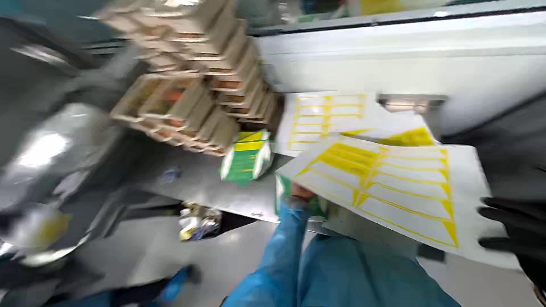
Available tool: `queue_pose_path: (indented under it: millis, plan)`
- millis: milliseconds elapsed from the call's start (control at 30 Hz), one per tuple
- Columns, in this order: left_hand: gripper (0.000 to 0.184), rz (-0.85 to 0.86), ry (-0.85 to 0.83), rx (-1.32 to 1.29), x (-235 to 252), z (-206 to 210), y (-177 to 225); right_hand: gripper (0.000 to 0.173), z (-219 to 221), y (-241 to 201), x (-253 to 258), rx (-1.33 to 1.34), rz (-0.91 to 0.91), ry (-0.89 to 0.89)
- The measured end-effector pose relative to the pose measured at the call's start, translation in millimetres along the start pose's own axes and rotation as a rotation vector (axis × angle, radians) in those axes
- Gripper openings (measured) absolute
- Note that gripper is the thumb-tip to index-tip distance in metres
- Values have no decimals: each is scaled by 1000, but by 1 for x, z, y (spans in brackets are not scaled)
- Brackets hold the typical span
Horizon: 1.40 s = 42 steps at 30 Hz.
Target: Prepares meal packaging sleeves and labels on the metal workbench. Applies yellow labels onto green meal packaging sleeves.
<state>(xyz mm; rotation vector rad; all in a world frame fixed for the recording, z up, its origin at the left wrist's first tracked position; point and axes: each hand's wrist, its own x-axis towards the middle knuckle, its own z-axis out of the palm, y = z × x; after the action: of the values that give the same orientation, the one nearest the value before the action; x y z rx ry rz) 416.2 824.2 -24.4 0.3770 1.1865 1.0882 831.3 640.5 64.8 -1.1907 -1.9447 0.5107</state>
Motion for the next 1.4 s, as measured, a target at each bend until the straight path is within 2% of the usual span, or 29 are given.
queue_pose_path:
  millis: [67,100,133,167,233,267,300,333,433,533,633,733,833,1000,1100,1400]
  plan:
    - [59,44,-213,93,29,-17,-4,22,-5,-6,-3,88,136,33]
    - [62,11,-324,116,40,-19,-3,20,-5,-23,-2,131,326,32]
    - [55,-21,-376,192,42,-12,-1,18,-5,-40,7,127,543,10]
    - [40,-56,-423,313,39,-2,0,19,-10,-40,6,100,642,-66]
    - [20,-165,-497,520,33,19,-6,32,-22,9,-44,-99,384,-167]
    - [17,-188,-527,546,28,25,-14,39,-27,43,-78,-252,252,-168]
    - [16,-180,-526,540,20,28,-23,43,-29,69,-104,-422,182,-140]
    - [17,-157,-505,514,11,31,-34,45,-27,76,-111,-546,178,-88]
    - [16,-114,-441,426,-19,33,-70,32,14,37,-60,-575,363,109]
    - [21,-130,-424,365,-42,34,-99,25,100,16,-19,-281,472,307]
    - [31,-140,-422,269,-58,39,-116,49,168,2,4,-72,602,301]
    - [29,-154,-469,260,-65,50,-116,53,201,3,4,-164,582,250]
    - [21,-86,-468,364,-67,55,-116,46,209,-1,1,-198,566,295]
    - [18,-40,-428,345,-76,67,-120,30,199,-5,1,-173,509,418]
    - [19,-21,-425,333,-80,72,-120,27,193,-2,4,-141,472,447]
    - [17,77,-354,392,-82,81,-126,17,182,-4,14,65,680,441]
